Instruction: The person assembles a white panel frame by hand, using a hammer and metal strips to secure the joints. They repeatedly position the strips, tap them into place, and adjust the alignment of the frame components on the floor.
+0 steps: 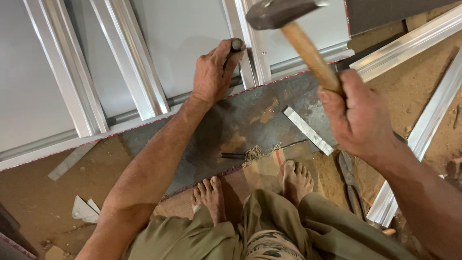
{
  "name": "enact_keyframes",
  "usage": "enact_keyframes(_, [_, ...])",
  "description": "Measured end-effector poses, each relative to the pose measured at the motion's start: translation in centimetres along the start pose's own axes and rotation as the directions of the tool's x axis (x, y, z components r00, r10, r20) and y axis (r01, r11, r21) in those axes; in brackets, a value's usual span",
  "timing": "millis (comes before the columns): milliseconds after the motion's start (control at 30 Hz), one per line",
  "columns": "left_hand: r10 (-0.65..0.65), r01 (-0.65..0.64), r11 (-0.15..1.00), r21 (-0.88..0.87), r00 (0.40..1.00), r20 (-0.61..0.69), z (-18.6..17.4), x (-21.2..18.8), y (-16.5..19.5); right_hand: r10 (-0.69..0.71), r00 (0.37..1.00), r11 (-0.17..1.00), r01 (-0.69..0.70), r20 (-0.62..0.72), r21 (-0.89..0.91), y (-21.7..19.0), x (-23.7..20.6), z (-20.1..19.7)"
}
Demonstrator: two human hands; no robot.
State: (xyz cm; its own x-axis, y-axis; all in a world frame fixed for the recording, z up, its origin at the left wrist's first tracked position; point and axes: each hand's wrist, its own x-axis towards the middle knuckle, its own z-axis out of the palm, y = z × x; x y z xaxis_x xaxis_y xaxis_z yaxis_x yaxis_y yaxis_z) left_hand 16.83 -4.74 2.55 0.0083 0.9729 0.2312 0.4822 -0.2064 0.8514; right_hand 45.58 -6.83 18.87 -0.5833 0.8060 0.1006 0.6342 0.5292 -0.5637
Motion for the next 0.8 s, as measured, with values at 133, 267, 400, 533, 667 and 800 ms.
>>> enact_keyframes(133, [0.072,-0.072,0.997,0.013,0.997,-0.004,0.2,0.3,0.0,-0.087,0.99,0.994,0.093,-0.109,0.052,0.2,-1.3,0.3])
enact_keyframes(267, [0.056,-0.062,0.981,-0.182,0.998,-0.034,-1.5,1.2,0.9,0.146,0.983,0.97,-0.164,0.112,0.181,2.2,-5.1,2.9])
enact_keyframes(400, [-0.09,0.078,0.995,0.064,0.974,0.21,-4.8,-1.5,1.4,0.53,0.563,0.771,-0.632,0.635,-0.083,3.5,-13.4,8.0])
enact_keyframes(533, [-0.034,-0.231,0.743,0.628,0.924,0.38,-4.6,-5.3,0.8,0.277,0.686,0.84,-0.513,0.672,0.178,5.2,-20.7,13.3])
enact_keyframes(667, [0.133,-0.284,0.692,0.664,0.954,0.269,-5.5,-6.4,0.8,0.299,0.608,0.933,-0.349,0.736,-0.092,6.9,-19.8,14.6])
enact_keyframes(800, [0.177,-0.27,0.781,0.563,0.961,0.214,-8.6,-5.5,4.0,0.466,0.649,0.883,-0.294,0.601,-0.367,8.2,-9.3,12.7])
